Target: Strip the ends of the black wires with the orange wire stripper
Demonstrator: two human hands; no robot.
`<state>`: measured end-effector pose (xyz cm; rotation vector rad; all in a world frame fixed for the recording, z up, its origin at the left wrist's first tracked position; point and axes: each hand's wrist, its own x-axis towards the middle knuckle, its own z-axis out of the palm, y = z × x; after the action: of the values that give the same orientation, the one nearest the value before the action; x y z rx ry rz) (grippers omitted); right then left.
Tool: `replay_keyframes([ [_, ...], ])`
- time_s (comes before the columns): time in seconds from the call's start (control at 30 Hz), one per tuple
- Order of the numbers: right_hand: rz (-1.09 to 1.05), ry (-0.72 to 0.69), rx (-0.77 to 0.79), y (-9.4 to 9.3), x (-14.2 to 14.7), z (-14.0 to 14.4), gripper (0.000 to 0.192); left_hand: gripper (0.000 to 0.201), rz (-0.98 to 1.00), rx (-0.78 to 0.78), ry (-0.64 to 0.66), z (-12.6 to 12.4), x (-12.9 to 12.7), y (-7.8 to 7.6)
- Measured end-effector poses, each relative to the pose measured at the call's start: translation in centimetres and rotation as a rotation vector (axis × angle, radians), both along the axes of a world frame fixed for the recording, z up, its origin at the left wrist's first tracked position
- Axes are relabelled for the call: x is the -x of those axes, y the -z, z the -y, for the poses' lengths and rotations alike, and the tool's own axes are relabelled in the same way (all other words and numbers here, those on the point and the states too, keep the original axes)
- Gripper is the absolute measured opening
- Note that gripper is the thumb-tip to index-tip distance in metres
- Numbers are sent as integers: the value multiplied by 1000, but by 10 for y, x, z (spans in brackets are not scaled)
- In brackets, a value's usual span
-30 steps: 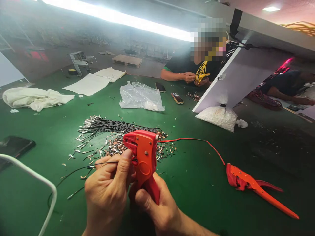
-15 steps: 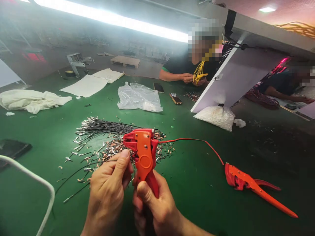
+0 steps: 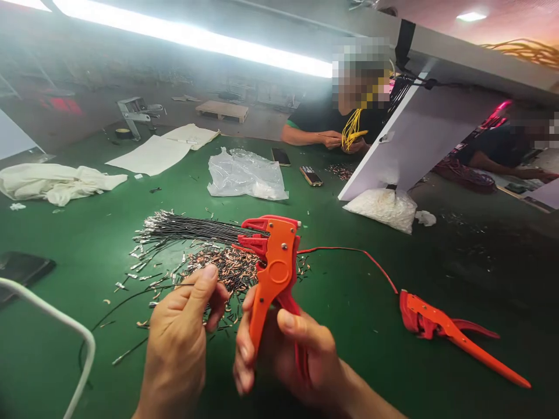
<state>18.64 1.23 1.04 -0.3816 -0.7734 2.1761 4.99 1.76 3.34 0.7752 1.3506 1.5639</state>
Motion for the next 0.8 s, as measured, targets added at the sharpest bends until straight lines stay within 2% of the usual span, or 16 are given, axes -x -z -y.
replay_keyframes([
  [0.1, -159, -205, 133, -2, -5, -3, 32, 47, -120, -12, 55, 0, 1, -2],
  [0.2, -240, -298, 144, -3, -10, -5, 27, 48, -174, -15, 103, -1, 3, -3],
  [0.3, -146, -343, 109, 0, -15, -7, 28, 48, -196, -20, 145, -1, 5, -1],
  [0.4, -3, -399, 101, 8, -15, -8, 40, 51, -234, -62, 201, 1, 7, 2],
  [0.47, -19, -460, 120, 15, -13, -9, 48, 50, -225, -81, 246, 4, 8, 4],
  [0.63, -21, -503, 141, 23, -7, -12, 52, 43, -122, -9, 338, 8, 6, 8],
  [0.8, -61, -493, 136, 19, -12, -14, 49, 47, -220, 17, 336, 6, 11, 14],
])
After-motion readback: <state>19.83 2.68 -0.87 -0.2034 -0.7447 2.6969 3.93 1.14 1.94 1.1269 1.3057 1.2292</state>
